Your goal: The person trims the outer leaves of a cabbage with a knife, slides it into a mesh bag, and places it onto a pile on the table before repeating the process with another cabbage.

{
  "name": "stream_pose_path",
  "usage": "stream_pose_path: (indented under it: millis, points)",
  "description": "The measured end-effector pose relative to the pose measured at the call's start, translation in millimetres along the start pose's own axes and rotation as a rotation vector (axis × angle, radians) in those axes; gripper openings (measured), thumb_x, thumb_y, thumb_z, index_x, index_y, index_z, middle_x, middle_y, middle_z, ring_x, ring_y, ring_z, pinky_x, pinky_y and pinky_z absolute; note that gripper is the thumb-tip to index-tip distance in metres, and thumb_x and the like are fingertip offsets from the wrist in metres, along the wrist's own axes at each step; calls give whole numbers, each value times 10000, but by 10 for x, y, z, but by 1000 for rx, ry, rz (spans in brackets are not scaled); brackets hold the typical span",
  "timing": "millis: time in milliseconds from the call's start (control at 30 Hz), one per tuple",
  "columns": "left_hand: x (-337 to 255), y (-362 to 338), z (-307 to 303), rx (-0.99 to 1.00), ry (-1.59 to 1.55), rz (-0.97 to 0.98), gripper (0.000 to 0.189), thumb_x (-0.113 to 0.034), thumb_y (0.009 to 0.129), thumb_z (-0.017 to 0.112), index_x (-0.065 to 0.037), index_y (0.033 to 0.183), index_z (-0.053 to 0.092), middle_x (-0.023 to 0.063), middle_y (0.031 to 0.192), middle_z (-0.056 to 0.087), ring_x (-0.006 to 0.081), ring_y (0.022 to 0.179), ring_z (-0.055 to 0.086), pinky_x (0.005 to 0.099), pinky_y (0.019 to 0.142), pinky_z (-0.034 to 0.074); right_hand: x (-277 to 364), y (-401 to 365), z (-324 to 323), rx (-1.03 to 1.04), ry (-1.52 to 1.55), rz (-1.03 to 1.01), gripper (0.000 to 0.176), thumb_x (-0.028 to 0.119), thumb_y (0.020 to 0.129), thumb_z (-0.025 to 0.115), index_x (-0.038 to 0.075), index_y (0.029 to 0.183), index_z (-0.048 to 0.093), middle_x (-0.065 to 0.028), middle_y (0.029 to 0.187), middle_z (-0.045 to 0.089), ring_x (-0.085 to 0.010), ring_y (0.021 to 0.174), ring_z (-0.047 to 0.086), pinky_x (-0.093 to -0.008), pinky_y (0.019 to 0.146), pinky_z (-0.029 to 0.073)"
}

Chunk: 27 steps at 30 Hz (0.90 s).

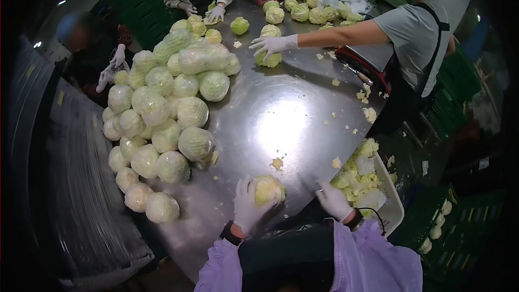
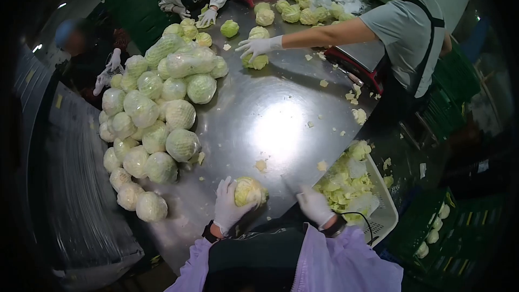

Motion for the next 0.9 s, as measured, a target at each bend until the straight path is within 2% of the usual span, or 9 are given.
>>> stream_pose_path:
  millis: [33, 100, 200, 300, 400, 600, 700, 800, 900]
  points:
    - [-8, 39, 87, 2, -5, 12, 879, -405, 668, 796, 26, 1322, 396, 221, 1291, 460, 380, 1190, 456, 420, 983, 408, 108, -1, 302, 135, -49, 3, 302, 204, 882, 556, 41, 1135, 529, -198, 926, 640, -385, 760, 633, -461, 662, 513]
    - [83, 117, 228, -10, -322, -79, 839, -387, 681, 786, 26, 1300, 398, 230, 1291, 453, 378, 1193, 454, 415, 987, 406, 466, 61, 482, 163, -17, -110, 260, 189, 899, 524, 47, 1117, 518, -177, 889, 633, -373, 707, 629, -452, 609, 519]
    - [5, 213, 146, 44, -314, -116, 810, -387, 683, 786, 30, 1269, 411, 229, 1260, 467, 377, 1171, 466, 412, 980, 410, 568, 117, 622, 302, -37, -16, 173, 192, 908, 495, 52, 1011, 499, -180, 848, 621, -383, 649, 619, -473, 590, 508]
    - [14, 239, 169, 81, -299, -122, 797, -396, 690, 781, 31, 1259, 422, 212, 1228, 490, 374, 1139, 488, 413, 948, 436, 580, 135, 587, 341, -11, -32, 142, 186, 906, 476, 56, 963, 478, -181, 793, 611, -391, 632, 615, -489, 580, 498]
    - [19, 251, 206, 23, -212, -83, 778, -414, 693, 773, 25, 1243, 443, 194, 1193, 512, 368, 1093, 514, 422, 888, 471, 509, 165, 669, 371, -99, -14, 133, 174, 897, 466, 55, 957, 473, -182, 762, 612, -392, 652, 620, -493, 584, 494]
    - [28, 317, 237, 63, -176, -117, 750, -443, 689, 763, 11, 1210, 472, 176, 1141, 526, 355, 1049, 530, 435, 833, 493, 352, 283, 886, 413, -112, 43, 130, 180, 901, 460, 53, 928, 458, -183, 756, 617, -407, 684, 609, -513, 619, 478]
    - [-22, 338, 243, 87, -143, -107, 752, -436, 683, 767, 5, 1212, 465, 179, 1149, 519, 359, 1050, 527, 432, 837, 490, 321, 293, 902, 446, -113, 71, 150, 146, 874, 460, 33, 966, 495, -214, 826, 645, -409, 735, 634, -506, 663, 496]
    - [-34, 339, 239, 167, -164, -122, 752, -428, 685, 765, 1, 1219, 455, 188, 1163, 508, 369, 1067, 514, 436, 856, 479, 389, 314, 887, 498, -119, 33, 158, 137, 873, 451, 20, 964, 507, -217, 819, 649, -408, 750, 638, -499, 665, 499]
    - [-100, 316, 254, 137, -159, -42, 756, -420, 683, 768, 4, 1220, 448, 203, 1168, 500, 385, 1080, 496, 440, 897, 454, 265, 355, 1079, 452, -153, 26, 168, 141, 876, 444, 15, 962, 514, -211, 817, 654, -404, 751, 644, -489, 660, 501]
Point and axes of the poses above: each hand's wrist, its own y-axis towards the middle knuckle, its own z-axis out of the palm, x = y × z, the point moved 9 cm from there along y, towards the middle knuckle
